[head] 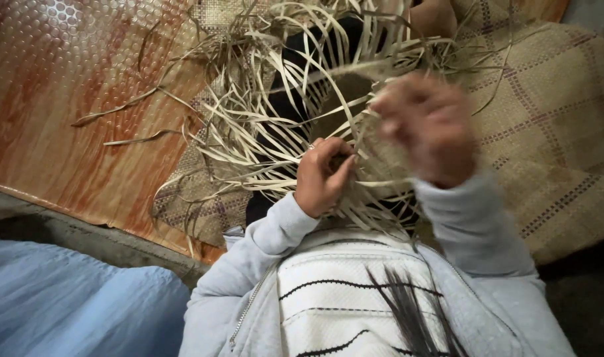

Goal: Weaving dried plant fibers together to create a basket or hat.

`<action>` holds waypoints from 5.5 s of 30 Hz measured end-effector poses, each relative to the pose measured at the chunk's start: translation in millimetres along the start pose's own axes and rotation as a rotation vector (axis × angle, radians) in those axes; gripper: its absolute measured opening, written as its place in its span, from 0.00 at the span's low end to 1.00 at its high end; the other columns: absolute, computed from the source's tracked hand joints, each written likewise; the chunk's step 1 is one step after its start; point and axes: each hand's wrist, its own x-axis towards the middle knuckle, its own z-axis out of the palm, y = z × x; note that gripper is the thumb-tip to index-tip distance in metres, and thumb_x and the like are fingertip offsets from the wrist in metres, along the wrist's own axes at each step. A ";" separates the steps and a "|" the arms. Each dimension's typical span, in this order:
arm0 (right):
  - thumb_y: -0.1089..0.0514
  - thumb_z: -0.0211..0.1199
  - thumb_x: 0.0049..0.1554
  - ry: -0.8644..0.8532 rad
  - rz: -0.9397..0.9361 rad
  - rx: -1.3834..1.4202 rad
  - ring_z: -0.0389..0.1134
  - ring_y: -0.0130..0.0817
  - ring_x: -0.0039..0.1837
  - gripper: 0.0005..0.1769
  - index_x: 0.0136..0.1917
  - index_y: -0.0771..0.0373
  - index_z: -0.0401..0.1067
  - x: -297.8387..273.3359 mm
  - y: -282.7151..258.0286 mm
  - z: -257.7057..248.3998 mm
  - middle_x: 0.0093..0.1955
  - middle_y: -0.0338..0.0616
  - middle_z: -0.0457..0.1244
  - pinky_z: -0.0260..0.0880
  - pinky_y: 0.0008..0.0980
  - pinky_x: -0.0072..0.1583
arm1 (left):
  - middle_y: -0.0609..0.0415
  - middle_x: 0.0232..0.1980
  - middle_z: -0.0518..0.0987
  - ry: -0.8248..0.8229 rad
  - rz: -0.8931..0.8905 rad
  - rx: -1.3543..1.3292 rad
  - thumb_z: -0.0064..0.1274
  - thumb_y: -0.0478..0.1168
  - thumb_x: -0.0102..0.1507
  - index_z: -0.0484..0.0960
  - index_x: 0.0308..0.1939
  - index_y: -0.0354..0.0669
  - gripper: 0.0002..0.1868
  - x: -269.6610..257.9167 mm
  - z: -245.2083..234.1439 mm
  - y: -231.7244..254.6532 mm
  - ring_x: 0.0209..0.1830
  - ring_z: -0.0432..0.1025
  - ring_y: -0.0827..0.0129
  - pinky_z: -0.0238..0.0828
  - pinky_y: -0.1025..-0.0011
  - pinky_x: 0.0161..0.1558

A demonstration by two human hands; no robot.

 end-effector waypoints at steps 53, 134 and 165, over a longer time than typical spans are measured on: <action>0.57 0.55 0.52 -0.399 -0.379 -0.841 0.59 0.34 0.29 0.08 0.33 0.58 0.63 -41.6 61.6 -2.7 0.25 0.39 0.55 0.60 0.28 0.35 | 0.47 0.48 0.74 0.957 -0.409 -1.170 0.35 0.45 0.61 0.72 0.48 0.38 0.19 -96.1 -167.6 -78.2 0.49 0.71 0.63 0.71 0.80 0.41; 0.67 0.55 0.51 -0.382 -0.328 -0.444 0.61 0.31 0.26 0.04 0.40 0.69 0.69 3.2 22.7 14.6 0.26 0.49 0.61 0.62 0.27 0.30 | 0.58 0.22 0.69 0.089 -0.298 -0.386 0.49 0.41 0.57 0.78 0.29 0.41 0.08 5.0 -13.9 -4.9 0.25 0.60 0.80 0.56 0.79 0.28; 0.64 0.60 0.49 -0.313 -0.876 -0.691 0.61 0.42 0.35 0.05 0.33 0.64 0.65 -23.1 72.9 2.0 0.32 0.45 0.57 0.64 0.33 0.38 | 0.55 0.11 0.66 -0.332 -0.457 -0.252 0.50 0.34 0.53 0.74 0.17 0.37 0.09 47.8 -40.0 -4.6 0.12 0.58 0.78 0.53 0.82 0.19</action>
